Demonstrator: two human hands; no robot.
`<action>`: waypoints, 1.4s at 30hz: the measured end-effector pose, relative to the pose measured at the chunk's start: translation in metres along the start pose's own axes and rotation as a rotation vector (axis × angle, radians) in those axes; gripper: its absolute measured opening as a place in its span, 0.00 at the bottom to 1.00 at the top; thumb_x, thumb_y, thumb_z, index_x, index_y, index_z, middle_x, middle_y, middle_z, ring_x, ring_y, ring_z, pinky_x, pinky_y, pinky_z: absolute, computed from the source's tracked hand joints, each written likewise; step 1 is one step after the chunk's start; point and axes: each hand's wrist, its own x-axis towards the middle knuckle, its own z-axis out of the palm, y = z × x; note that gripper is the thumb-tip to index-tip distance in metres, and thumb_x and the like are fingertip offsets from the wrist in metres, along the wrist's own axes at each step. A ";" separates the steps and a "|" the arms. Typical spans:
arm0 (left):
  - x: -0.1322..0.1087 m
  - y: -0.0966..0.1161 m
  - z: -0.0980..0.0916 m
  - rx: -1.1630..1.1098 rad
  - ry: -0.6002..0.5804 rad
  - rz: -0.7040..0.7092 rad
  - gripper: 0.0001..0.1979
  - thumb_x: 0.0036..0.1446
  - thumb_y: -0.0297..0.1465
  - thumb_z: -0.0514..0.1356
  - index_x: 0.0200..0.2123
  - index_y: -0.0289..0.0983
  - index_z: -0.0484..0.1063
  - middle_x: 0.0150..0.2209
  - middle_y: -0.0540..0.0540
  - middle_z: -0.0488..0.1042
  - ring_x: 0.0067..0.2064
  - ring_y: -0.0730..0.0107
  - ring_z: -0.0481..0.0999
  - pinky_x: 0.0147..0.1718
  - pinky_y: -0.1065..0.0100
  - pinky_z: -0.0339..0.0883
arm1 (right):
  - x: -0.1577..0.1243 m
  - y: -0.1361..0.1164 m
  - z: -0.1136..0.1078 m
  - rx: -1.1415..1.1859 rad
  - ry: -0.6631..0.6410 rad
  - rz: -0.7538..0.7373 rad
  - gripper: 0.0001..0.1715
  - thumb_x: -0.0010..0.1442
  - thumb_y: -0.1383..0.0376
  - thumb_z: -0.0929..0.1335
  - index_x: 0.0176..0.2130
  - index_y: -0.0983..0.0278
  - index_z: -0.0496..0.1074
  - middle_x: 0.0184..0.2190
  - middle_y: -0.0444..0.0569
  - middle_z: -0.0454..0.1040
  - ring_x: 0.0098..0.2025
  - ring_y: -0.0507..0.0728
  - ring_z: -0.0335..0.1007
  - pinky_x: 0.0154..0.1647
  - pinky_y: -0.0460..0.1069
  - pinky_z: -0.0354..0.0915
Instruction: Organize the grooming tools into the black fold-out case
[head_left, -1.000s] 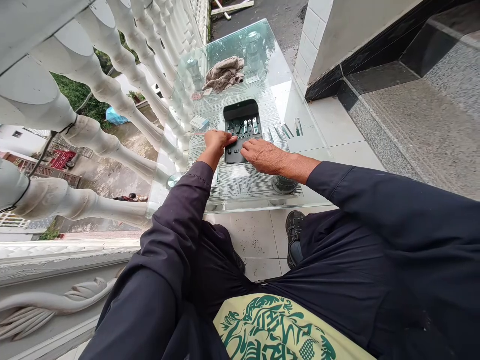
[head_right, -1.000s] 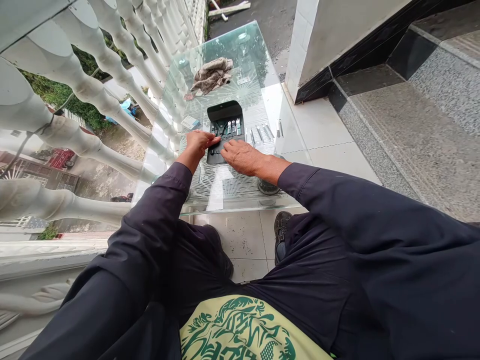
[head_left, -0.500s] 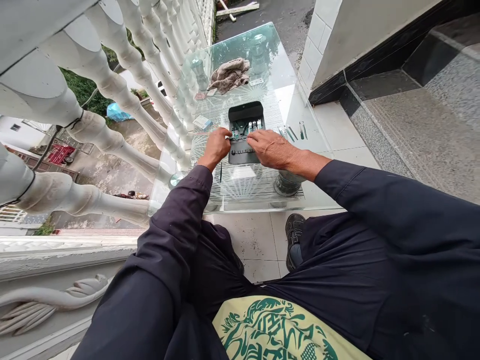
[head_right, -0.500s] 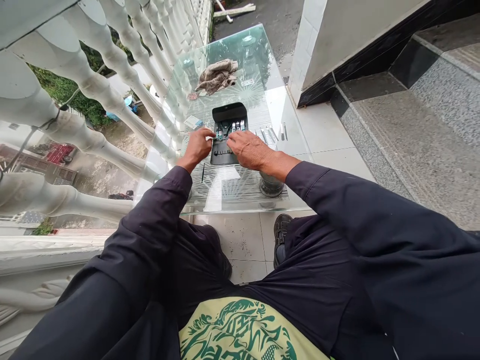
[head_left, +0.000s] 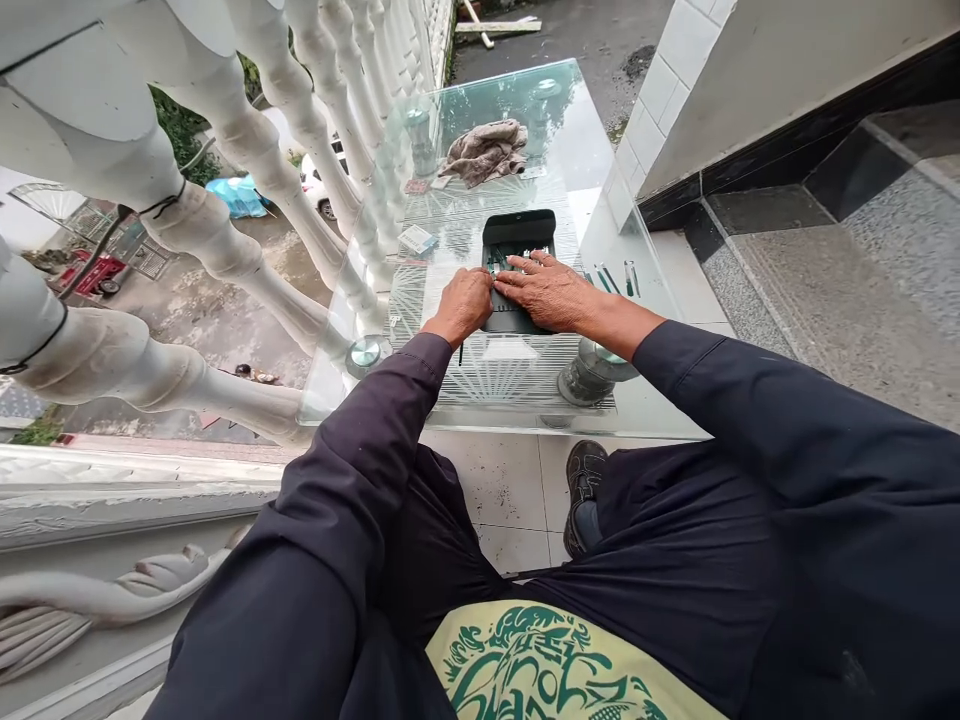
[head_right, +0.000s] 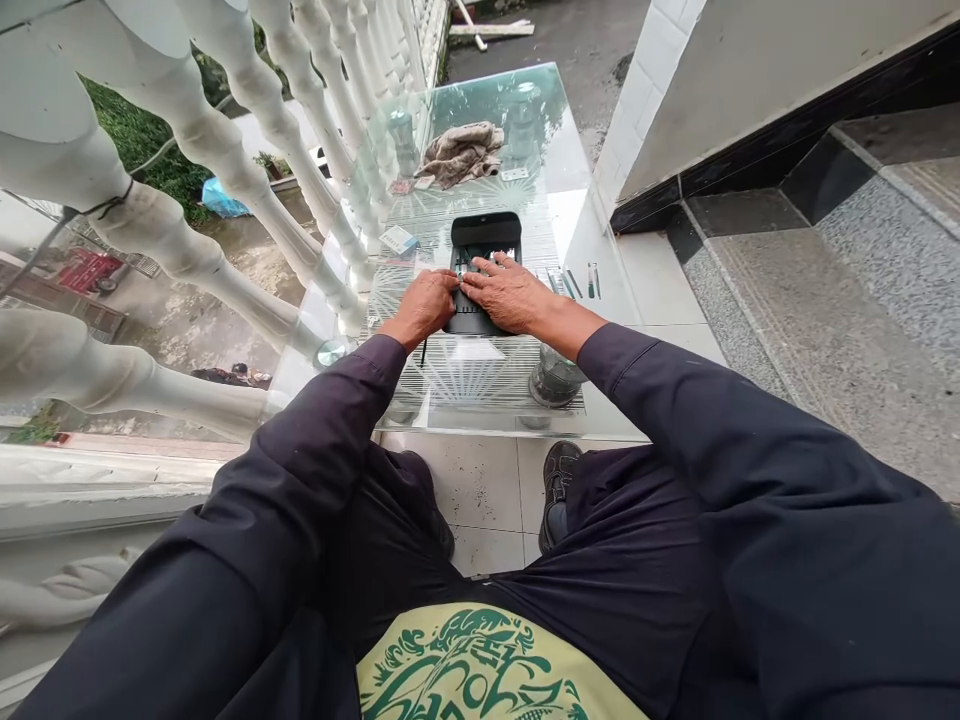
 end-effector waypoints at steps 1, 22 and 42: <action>0.000 0.001 0.000 0.002 -0.001 -0.003 0.14 0.62 0.16 0.67 0.34 0.43 0.84 0.60 0.29 0.91 0.70 0.32 0.83 0.82 0.41 0.69 | 0.000 0.001 0.000 -0.006 -0.003 -0.001 0.44 0.78 0.74 0.69 0.86 0.65 0.78 0.83 0.65 0.81 0.88 0.77 0.67 0.83 0.73 0.64; -0.013 0.032 -0.014 0.497 -0.177 -0.005 0.27 0.79 0.16 0.57 0.70 0.29 0.89 0.73 0.26 0.89 0.77 0.35 0.84 0.74 0.45 0.82 | 0.002 0.024 0.027 -0.007 0.117 -0.081 0.38 0.82 0.75 0.66 0.83 0.72 0.81 0.79 0.69 0.85 0.86 0.77 0.75 0.82 0.72 0.69; -0.014 0.025 -0.010 0.550 -0.157 0.024 0.24 0.78 0.16 0.59 0.65 0.33 0.91 0.72 0.34 0.90 0.73 0.40 0.83 0.69 0.53 0.79 | 0.020 0.018 0.020 -0.029 0.031 0.031 0.37 0.82 0.74 0.68 0.82 0.70 0.83 0.80 0.68 0.84 0.88 0.77 0.69 0.86 0.72 0.61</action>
